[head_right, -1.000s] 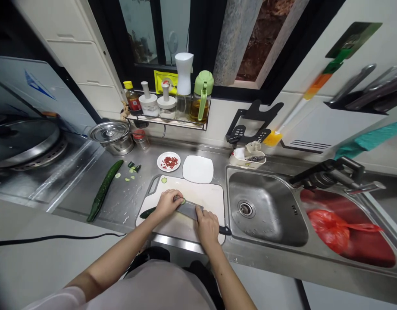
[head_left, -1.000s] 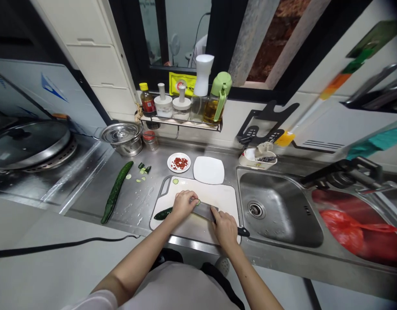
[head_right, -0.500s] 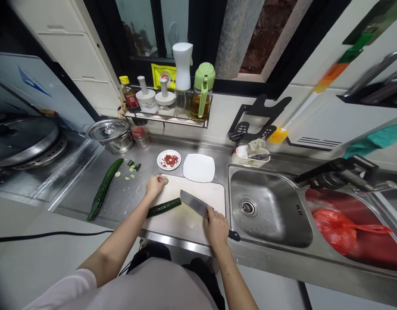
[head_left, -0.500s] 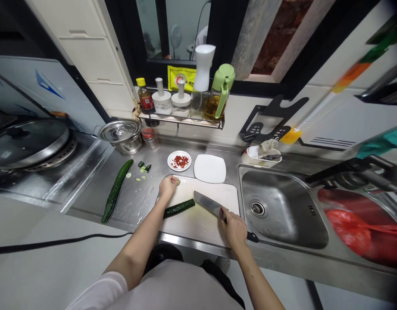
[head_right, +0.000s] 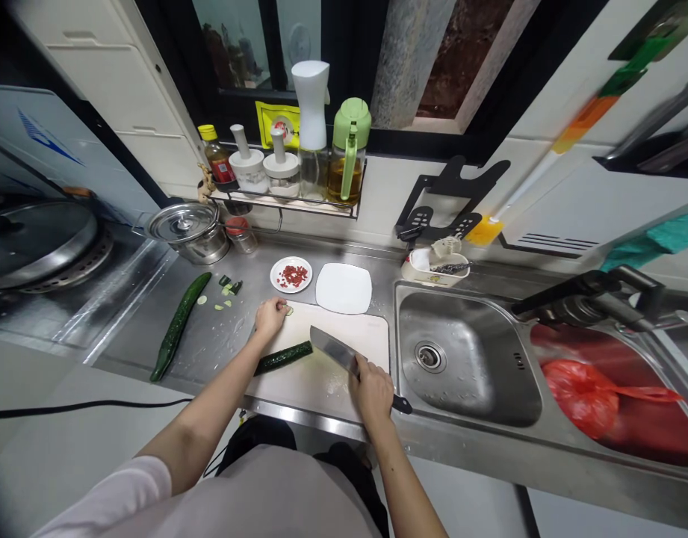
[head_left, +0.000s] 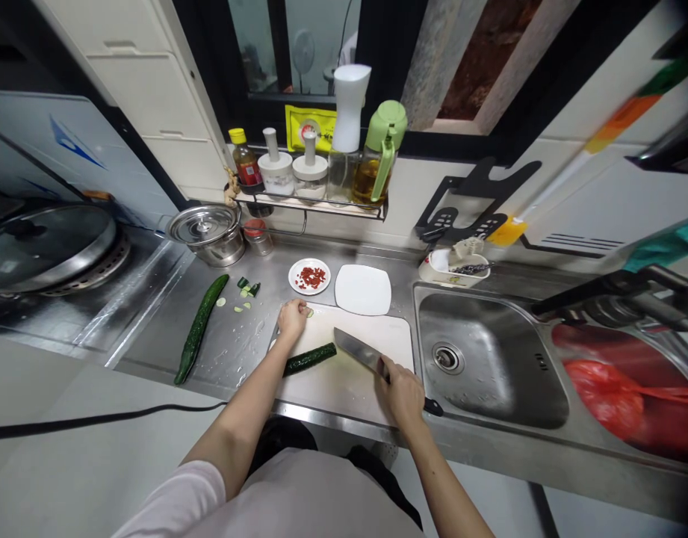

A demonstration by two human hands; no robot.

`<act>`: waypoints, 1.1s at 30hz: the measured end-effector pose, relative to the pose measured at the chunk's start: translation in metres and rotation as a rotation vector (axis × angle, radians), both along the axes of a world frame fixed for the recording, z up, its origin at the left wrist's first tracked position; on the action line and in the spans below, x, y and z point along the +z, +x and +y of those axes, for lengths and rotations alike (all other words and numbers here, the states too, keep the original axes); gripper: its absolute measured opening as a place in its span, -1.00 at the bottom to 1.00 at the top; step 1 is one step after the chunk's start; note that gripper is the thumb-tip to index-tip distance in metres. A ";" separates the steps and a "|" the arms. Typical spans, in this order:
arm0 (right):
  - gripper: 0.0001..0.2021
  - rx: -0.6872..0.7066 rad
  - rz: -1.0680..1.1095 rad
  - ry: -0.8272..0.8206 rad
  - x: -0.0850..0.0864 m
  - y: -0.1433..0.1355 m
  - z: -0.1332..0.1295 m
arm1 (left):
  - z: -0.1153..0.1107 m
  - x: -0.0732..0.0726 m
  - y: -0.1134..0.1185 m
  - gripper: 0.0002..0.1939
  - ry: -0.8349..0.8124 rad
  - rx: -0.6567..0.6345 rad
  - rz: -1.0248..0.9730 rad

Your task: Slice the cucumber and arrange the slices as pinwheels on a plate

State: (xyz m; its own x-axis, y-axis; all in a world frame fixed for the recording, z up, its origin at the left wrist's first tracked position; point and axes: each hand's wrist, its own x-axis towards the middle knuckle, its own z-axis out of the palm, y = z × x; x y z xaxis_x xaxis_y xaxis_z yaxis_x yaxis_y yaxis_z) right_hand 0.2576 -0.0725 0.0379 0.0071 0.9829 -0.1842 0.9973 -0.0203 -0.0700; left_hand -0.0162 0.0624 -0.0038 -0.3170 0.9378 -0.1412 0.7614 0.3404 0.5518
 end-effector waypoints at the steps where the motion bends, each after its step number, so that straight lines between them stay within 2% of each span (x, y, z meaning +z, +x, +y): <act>1: -0.61 -0.001 0.001 0.000 0.000 0.000 0.000 | 0.000 0.000 0.000 -0.85 0.002 -0.002 0.000; 9: -0.65 -0.051 0.033 -0.011 0.003 -0.008 0.000 | -0.003 0.001 0.001 -0.85 0.029 -0.033 0.022; 13: -0.65 -0.092 0.073 -0.026 0.004 -0.012 -0.003 | -0.006 0.002 -0.003 -0.79 0.080 0.045 -0.077; 17: -0.64 -0.130 0.140 -0.035 0.003 -0.013 -0.004 | -0.025 0.010 -0.009 -0.71 0.185 0.165 -0.206; 19: -0.64 -0.152 0.172 -0.042 0.003 -0.013 -0.004 | -0.042 0.015 -0.010 -0.69 0.249 0.163 -0.227; 21: -0.64 -0.168 0.195 -0.051 0.004 -0.015 -0.003 | -0.063 0.020 -0.007 -0.70 0.301 0.086 -0.214; 23: -0.65 -0.172 0.213 -0.063 0.006 -0.017 -0.002 | -0.085 0.023 -0.002 -0.72 0.315 -0.057 -0.176; 27: -0.65 -0.161 0.236 -0.088 0.008 -0.020 -0.001 | -0.118 0.022 0.010 -0.74 0.314 -0.270 -0.085; 30: -0.64 -0.132 0.214 -0.143 0.010 -0.023 -0.001 | -0.127 0.018 0.016 -0.74 0.297 -0.373 -0.028; 33: -0.63 -0.087 0.174 -0.202 0.014 -0.027 -0.002 | -0.126 0.015 0.019 -0.73 0.279 -0.464 0.023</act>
